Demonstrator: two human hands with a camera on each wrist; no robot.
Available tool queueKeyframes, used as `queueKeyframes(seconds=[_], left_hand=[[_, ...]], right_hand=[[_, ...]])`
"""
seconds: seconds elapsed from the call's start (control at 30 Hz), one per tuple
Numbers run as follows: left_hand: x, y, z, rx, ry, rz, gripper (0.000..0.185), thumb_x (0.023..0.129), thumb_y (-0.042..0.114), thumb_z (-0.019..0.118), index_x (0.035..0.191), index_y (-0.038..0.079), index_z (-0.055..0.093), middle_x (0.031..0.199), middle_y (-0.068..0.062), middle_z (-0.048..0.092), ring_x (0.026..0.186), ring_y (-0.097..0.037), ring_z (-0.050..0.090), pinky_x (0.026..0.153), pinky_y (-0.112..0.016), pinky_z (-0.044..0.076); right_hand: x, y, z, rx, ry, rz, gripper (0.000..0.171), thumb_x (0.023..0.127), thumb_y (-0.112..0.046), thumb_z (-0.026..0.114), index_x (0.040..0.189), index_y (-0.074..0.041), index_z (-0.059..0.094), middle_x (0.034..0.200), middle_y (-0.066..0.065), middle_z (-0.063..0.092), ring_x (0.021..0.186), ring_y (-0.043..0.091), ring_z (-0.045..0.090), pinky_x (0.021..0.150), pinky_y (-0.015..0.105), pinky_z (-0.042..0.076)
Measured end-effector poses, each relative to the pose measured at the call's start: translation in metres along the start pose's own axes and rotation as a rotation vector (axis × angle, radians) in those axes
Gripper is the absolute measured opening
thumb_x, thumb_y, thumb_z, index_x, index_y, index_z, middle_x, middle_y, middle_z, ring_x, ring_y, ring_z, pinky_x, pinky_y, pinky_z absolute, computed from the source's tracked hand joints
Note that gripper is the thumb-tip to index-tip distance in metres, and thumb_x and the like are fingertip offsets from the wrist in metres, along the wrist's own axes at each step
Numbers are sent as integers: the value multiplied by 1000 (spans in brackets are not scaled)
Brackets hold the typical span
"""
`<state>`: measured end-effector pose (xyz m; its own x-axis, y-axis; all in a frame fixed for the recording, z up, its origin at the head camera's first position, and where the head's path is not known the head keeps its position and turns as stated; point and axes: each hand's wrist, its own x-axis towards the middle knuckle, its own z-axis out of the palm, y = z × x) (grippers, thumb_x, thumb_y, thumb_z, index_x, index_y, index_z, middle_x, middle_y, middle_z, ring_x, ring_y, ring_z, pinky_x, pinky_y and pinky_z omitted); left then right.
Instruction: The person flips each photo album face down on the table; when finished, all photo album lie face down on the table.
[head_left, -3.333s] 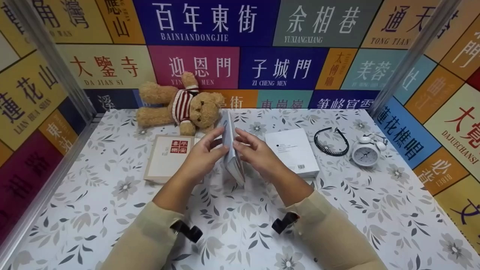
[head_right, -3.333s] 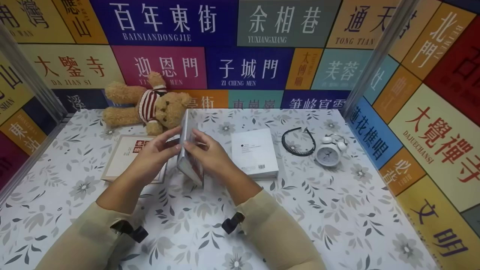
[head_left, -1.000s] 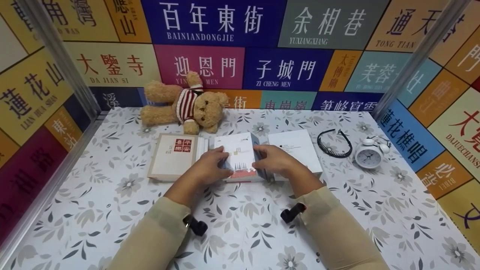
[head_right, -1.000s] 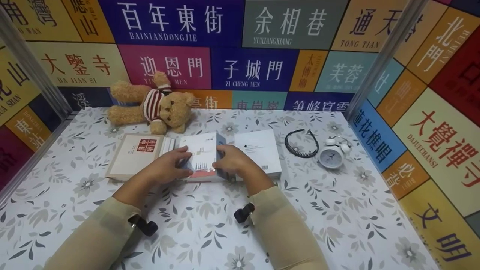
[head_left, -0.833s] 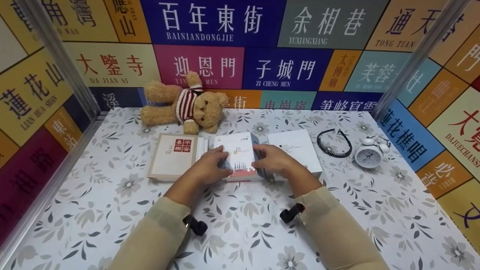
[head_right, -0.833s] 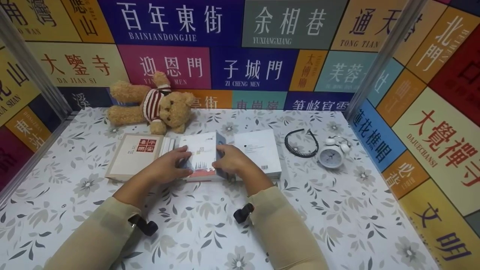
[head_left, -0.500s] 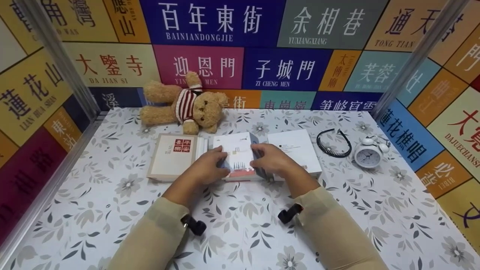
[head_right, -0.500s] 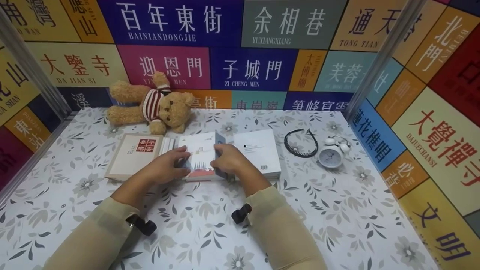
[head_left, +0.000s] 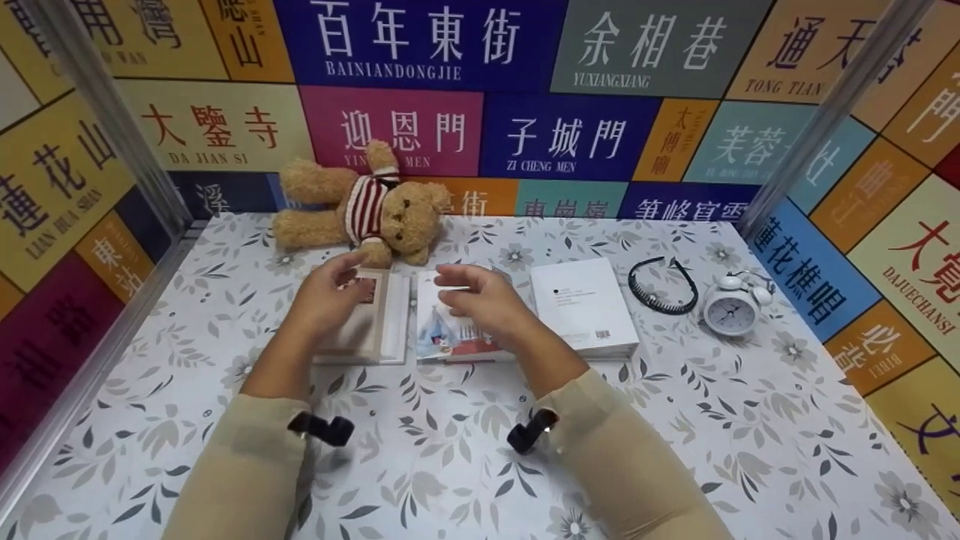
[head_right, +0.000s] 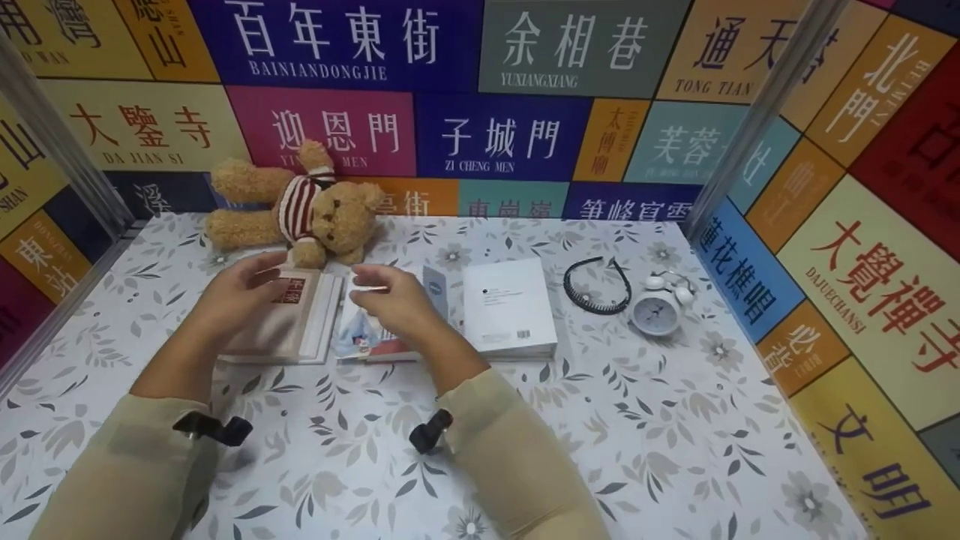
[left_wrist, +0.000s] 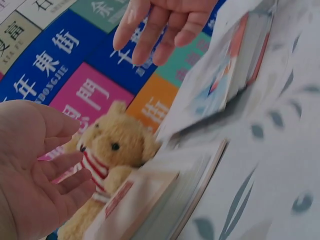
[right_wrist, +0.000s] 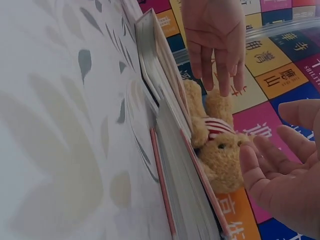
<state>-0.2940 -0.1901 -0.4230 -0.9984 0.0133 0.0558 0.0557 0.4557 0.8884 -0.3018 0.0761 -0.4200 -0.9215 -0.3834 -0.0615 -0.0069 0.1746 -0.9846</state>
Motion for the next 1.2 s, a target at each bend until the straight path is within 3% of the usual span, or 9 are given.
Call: queueKeyframes(seconds=[0.13, 0.3, 0.4, 0.5, 0.63, 0.73, 0.83, 1.0, 1.2], left_hand=[[-6, -11, -24, 24, 47, -29, 53, 96, 25, 61, 146, 12, 47, 153, -10, 46, 143, -32, 42, 118, -46, 35], [-12, -20, -48, -7, 89, -146, 63, 97, 29, 61, 154, 17, 36, 162, -8, 30, 150, -33, 29, 119, -48, 32], [-14, -27, -55, -53, 74, -198, 71, 97, 30, 61, 157, 16, 26, 165, -10, 22, 151, -35, 24, 119, -49, 33], [-15, -33, -57, -100, 42, -244, 77, 97, 30, 62, 159, 14, 19, 165, -12, 21, 152, -35, 22, 119, -50, 32], [-13, -40, -56, -61, -27, -289, 79, 98, 30, 59, 159, 11, 13, 165, -14, 19, 152, -35, 20, 122, -50, 26], [-10, -44, -52, -22, -85, -330, 81, 97, 29, 58, 159, 9, 9, 164, -17, 21, 151, -35, 22, 124, -48, 22], [-7, -48, -47, 7, -125, -363, 81, 97, 26, 57, 159, 8, 8, 162, -20, 24, 148, -36, 29, 122, -48, 27], [-4, -55, -45, 66, -116, -351, 78, 97, 20, 58, 158, 5, 12, 157, -24, 32, 141, -37, 40, 116, -47, 37], [-4, -59, -51, 71, -82, -370, 78, 94, 18, 60, 158, 6, 16, 157, -22, 35, 141, -36, 40, 117, -47, 36]], right_hand=[[13, 1, 26, 74, -34, 27, 43, 92, -21, 70, 134, -21, 59, 134, 5, 62, 118, 20, 62, 96, 39, 55], [25, 2, 52, 89, -62, 48, 46, 90, -22, 73, 134, -23, 60, 138, 6, 60, 114, 18, 63, 100, 44, 53], [31, 4, 64, 107, -64, 71, 47, 90, -23, 72, 136, -21, 59, 143, 9, 56, 114, 18, 63, 101, 46, 52], [36, 7, 73, 99, -58, 96, 49, 92, -25, 70, 139, -18, 57, 144, 8, 56, 116, 16, 61, 100, 44, 52], [39, 12, 83, 17, -35, 96, 51, 92, -27, 70, 140, -18, 56, 142, 5, 57, 120, 16, 59, 98, 40, 53], [37, 15, 86, -79, -37, 75, 53, 91, -30, 71, 140, -20, 56, 142, 4, 57, 127, 19, 56, 104, 38, 49], [32, 16, 88, -173, -80, 56, 56, 90, -35, 71, 142, -23, 54, 147, 2, 54, 137, 20, 49, 113, 36, 40], [26, 16, 93, -301, -168, 54, 64, 90, -42, 69, 148, -26, 46, 153, 0, 47, 143, 18, 42, 119, 35, 32], [22, 15, 103, -340, -244, 1, 70, 91, -40, 67, 152, -17, 40, 161, -2, 34, 147, 18, 35, 123, 34, 25]])
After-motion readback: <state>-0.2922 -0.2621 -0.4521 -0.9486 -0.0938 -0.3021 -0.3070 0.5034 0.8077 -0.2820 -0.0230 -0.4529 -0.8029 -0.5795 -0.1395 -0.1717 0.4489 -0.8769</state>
